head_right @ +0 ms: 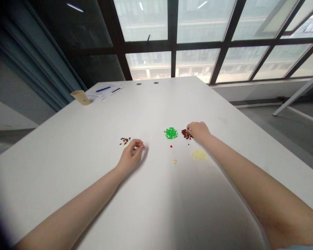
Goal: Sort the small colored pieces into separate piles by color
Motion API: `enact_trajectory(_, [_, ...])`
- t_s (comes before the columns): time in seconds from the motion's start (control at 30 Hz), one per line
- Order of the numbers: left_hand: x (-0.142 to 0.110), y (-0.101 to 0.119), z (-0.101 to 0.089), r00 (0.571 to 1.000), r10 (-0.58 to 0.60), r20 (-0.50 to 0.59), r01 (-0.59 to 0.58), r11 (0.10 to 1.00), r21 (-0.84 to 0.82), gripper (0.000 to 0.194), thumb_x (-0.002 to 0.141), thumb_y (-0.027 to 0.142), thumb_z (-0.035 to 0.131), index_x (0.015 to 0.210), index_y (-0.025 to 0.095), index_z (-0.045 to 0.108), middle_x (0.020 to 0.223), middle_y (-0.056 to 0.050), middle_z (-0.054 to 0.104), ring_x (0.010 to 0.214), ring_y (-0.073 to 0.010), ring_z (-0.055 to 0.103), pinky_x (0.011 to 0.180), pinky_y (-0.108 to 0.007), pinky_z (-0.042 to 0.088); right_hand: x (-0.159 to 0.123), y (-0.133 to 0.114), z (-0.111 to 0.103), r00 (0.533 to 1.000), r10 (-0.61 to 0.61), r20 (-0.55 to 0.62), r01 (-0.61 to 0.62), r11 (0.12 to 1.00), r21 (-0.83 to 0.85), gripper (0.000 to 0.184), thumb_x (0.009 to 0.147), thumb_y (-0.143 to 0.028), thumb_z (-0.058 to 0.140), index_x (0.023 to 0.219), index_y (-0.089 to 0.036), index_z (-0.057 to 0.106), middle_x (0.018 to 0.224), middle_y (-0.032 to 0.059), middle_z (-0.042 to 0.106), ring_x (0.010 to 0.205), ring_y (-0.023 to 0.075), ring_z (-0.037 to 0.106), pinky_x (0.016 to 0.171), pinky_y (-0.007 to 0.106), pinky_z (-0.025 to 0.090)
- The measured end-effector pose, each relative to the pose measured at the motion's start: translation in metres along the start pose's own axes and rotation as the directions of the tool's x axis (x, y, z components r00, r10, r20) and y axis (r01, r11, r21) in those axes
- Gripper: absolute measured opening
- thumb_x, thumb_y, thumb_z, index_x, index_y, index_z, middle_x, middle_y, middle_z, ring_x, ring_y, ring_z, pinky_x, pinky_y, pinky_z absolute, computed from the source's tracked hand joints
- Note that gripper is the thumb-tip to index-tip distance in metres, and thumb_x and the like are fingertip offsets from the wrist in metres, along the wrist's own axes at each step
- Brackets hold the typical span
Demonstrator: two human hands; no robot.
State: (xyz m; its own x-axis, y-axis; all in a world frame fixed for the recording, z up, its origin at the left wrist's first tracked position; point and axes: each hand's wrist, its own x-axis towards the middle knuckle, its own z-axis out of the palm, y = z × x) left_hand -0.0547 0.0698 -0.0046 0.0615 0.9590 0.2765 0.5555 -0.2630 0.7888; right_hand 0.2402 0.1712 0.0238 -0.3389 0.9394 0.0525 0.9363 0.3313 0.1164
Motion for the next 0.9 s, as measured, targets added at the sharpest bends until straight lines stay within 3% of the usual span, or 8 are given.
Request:
enact_trajectory(0.3, [0.001,0.0,0.0,0.999,-0.006,-0.032,0.006,1.0,0.004,0.011,0.082,0.026,0.041,0.089,0.021,0.048,0.08,0.0,0.06,0.076,-0.0127,0.055,0.07,-0.026,0.039,0.0,0.0,-0.008,1.0,0.01,-0.013,-0.01,1.0,-0.012,0.025,0.081,-0.021,0.042,0.087,-0.023,0.066,0.093,0.0042,0.067,0.083,0.0185,0.059,0.067,0.028,0.033])
enact_trajectory(0.47, [0.015,-0.013,-0.022,0.963,-0.021,-0.27,0.039,0.997,0.064,0.017,0.08,0.022,0.039,0.092,0.021,0.051,0.087,-0.002,0.061,0.083,-0.0152,0.055,0.07,-0.027,0.04,-0.017,-0.008,-0.033,0.993,-0.001,-0.121,0.009,0.998,0.067,0.026,0.082,-0.023,0.039,0.091,-0.021,0.063,0.096,0.0038,0.066,0.085,0.0183,0.057,0.069,0.028,0.034])
enact_trajectory(0.6, [0.028,-0.031,-0.047,0.891,-0.03,-0.453,0.157,0.957,0.244,0.024,0.078,0.017,0.037,0.088,0.021,0.059,0.094,-0.004,0.061,0.091,-0.019,0.053,0.081,-0.034,0.037,-0.055,-0.047,-0.047,0.967,-0.111,-0.231,0.178,0.938,0.297,0.019,0.078,-0.021,0.041,0.077,-0.018,0.059,0.078,0.0039,0.064,0.07,0.0158,0.055,0.067,0.027,0.034])
enact_trajectory(0.67, [0.03,-0.036,-0.052,0.897,-0.044,-0.44,0.218,0.91,0.353,0.027,0.078,0.018,0.038,0.088,0.023,0.063,0.098,-0.005,0.06,0.097,-0.022,0.05,0.083,-0.039,0.034,-0.081,-0.076,-0.045,0.936,-0.199,-0.291,0.302,0.879,0.37,0.015,0.076,-0.017,0.041,0.074,-0.017,0.055,0.076,0.0051,0.062,0.072,0.0167,0.052,0.069,0.029,0.033])
enact_trajectory(0.77, [0.028,-0.036,-0.05,0.946,-0.062,-0.318,0.226,0.829,0.512,0.028,0.078,0.022,0.041,0.094,0.027,0.065,0.107,-0.007,0.058,0.102,-0.0268,0.045,0.08,-0.043,0.031,-0.117,-0.115,-0.034,0.893,-0.362,-0.268,0.445,0.803,0.396,0.011,0.071,-0.011,0.04,0.066,-0.018,0.048,0.062,0.0018,0.052,0.063,0.0146,0.043,0.065,0.029,0.029])
enact_trajectory(0.9, [0.026,-0.034,-0.043,0.973,-0.065,-0.219,0.193,0.751,0.631,0.027,0.079,0.028,0.043,0.096,0.028,0.065,0.115,-0.009,0.054,0.106,-0.0294,0.04,0.079,-0.045,0.028,-0.142,-0.143,-0.022,0.83,-0.484,-0.276,0.558,0.72,0.414,0.009,0.067,-0.011,0.041,0.062,-0.018,0.041,0.062,0.0003,0.047,0.062,0.0134,0.037,0.063,0.029,0.026])
